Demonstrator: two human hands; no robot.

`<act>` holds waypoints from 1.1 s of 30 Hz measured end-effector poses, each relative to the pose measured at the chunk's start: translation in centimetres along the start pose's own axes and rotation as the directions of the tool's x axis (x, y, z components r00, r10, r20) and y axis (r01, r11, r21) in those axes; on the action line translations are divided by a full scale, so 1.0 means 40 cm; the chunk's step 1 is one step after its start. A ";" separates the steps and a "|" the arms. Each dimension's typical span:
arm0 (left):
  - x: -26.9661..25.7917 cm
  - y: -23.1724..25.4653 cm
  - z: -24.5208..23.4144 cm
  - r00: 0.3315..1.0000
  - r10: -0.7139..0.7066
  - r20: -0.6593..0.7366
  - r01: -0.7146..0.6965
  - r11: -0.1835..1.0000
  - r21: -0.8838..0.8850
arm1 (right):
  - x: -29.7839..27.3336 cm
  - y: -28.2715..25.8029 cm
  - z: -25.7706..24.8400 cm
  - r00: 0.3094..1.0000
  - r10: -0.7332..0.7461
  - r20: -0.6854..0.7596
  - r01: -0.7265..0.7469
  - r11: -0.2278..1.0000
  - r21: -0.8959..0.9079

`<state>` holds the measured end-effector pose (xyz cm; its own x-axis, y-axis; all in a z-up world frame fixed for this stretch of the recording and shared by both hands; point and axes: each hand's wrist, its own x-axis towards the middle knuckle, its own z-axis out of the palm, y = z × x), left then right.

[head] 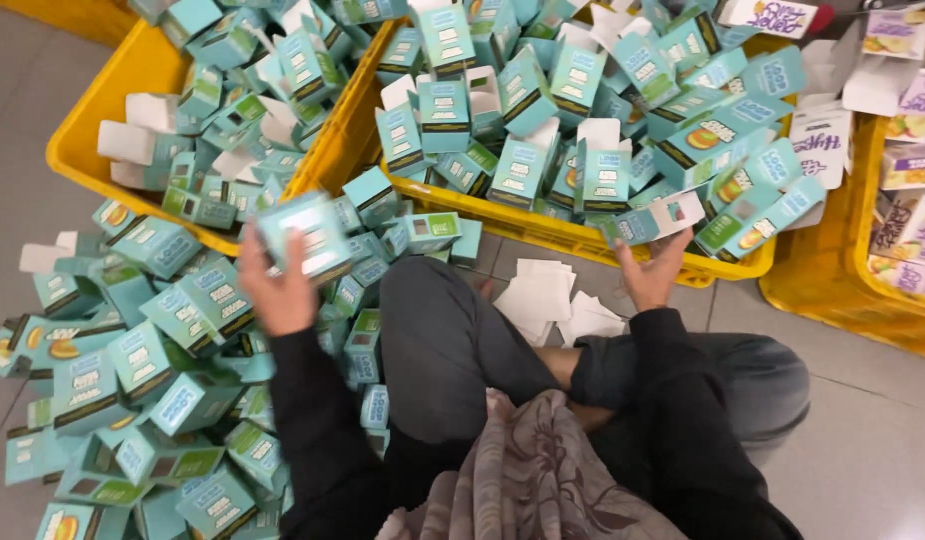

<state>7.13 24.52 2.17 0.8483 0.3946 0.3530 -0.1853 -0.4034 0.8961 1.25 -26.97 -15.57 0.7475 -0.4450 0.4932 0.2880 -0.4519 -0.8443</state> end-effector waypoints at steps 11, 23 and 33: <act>-0.213 0.128 0.106 0.977 0.199 0.079 -0.194 0.979 -0.060 | -0.020 -0.287 0.107 0.988 -0.077 -0.135 0.064 0.993 -0.097; -0.251 0.016 0.530 0.937 0.196 0.289 -0.120 0.958 -0.262 | -0.074 -0.256 -0.071 0.842 0.233 0.487 -0.037 0.925 -0.378; -0.216 -0.153 0.545 0.985 0.023 0.170 0.046 0.920 -0.390 | -0.189 -0.006 0.150 0.524 0.393 0.756 0.279 0.760 -0.587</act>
<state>11.73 5.58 -12.22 0.9159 0.2393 0.3223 -0.3246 -0.0309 0.9453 -0.88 -18.87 -20.33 0.9570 0.1742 -0.2318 0.0755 -0.9215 -0.3810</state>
